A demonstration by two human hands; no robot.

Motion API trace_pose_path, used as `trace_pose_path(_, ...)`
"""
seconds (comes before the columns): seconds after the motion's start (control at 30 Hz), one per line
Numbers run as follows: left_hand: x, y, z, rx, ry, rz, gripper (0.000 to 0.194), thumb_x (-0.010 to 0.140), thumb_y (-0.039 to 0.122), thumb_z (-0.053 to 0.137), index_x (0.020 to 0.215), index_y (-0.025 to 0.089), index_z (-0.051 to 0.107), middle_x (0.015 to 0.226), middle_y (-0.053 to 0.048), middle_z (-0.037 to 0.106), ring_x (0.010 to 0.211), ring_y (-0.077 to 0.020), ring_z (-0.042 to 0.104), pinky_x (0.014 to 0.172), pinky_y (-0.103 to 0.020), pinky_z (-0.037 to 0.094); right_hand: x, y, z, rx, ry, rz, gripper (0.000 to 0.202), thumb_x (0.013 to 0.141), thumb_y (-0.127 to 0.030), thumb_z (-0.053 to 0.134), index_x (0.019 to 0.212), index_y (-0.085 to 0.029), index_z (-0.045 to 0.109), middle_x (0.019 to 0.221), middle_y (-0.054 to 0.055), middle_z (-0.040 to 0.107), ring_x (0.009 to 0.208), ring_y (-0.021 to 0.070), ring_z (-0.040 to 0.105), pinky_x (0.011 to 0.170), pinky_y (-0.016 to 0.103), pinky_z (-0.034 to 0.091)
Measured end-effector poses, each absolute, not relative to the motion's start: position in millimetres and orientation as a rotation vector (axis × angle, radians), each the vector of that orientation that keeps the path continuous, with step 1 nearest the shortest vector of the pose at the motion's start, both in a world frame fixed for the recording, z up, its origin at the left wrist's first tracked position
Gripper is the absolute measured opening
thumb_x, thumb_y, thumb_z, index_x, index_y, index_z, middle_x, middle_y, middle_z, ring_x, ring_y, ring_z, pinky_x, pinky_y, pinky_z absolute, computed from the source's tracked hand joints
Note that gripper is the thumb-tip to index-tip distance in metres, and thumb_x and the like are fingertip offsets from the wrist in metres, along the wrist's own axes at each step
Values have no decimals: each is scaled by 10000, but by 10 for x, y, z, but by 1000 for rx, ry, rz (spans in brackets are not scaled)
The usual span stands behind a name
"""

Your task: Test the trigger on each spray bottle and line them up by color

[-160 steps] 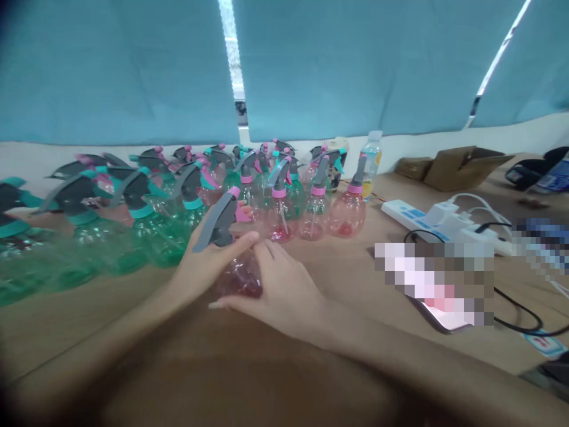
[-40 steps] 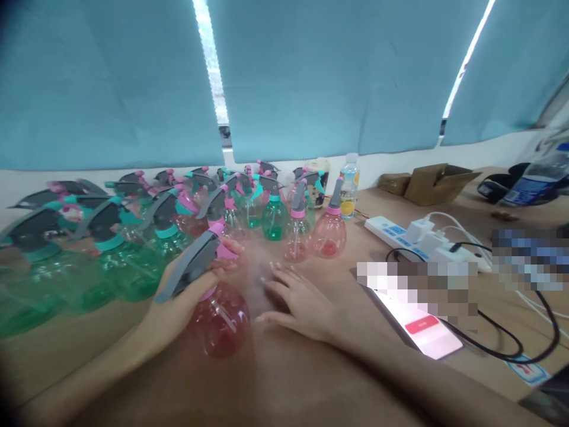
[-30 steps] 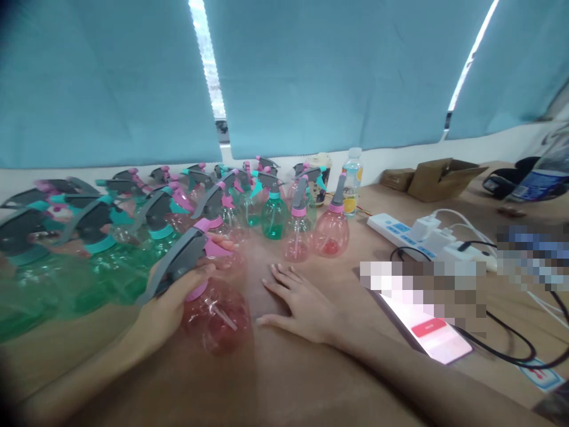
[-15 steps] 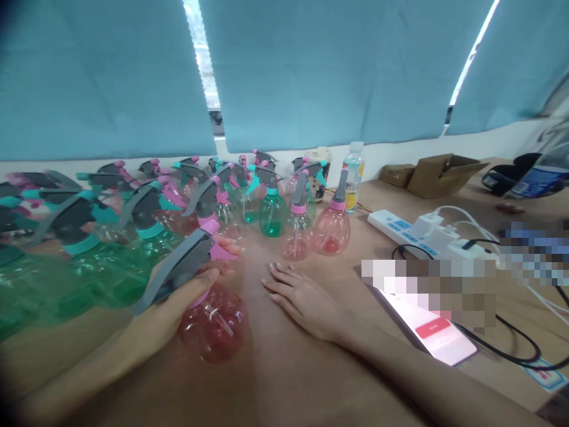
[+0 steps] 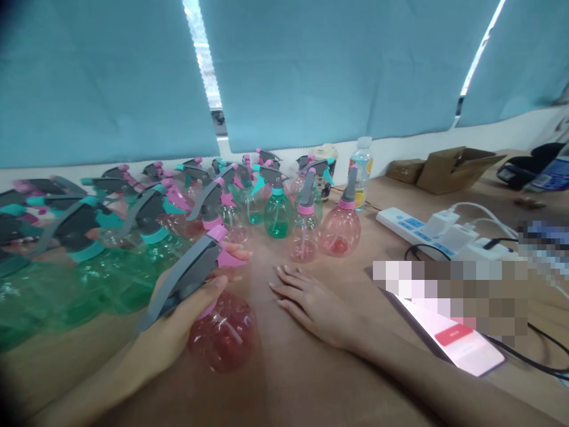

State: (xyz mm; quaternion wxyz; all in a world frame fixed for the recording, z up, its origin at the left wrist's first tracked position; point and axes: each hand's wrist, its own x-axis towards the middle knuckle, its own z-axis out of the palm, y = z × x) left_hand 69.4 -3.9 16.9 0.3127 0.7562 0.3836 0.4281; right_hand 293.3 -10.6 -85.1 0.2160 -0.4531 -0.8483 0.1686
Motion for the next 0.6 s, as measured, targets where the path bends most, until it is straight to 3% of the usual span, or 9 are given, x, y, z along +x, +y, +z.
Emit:
trace_pose_path(0.37,669,-62,156,1991,1077,1062,152,863,307,567,998,283,632,664,37,531,549,-147,510,540,-273,469,2926,-114,-879,-1301,-2300,451,463,995,-426,384,1413,-242,460,1500,59,396,1397,243,328,1144,503,280)
trace_pose_path(0.6,670,-66,203,2002,1083,1081,134,834,309,575,957,282,621,733,22,577,624,-164,552,588,-296,497,2916,-128,-832,-1338,-2318,466,497,994,-432,379,1426,-193,440,1498,78,397,1395,243,332,1149,491,274)
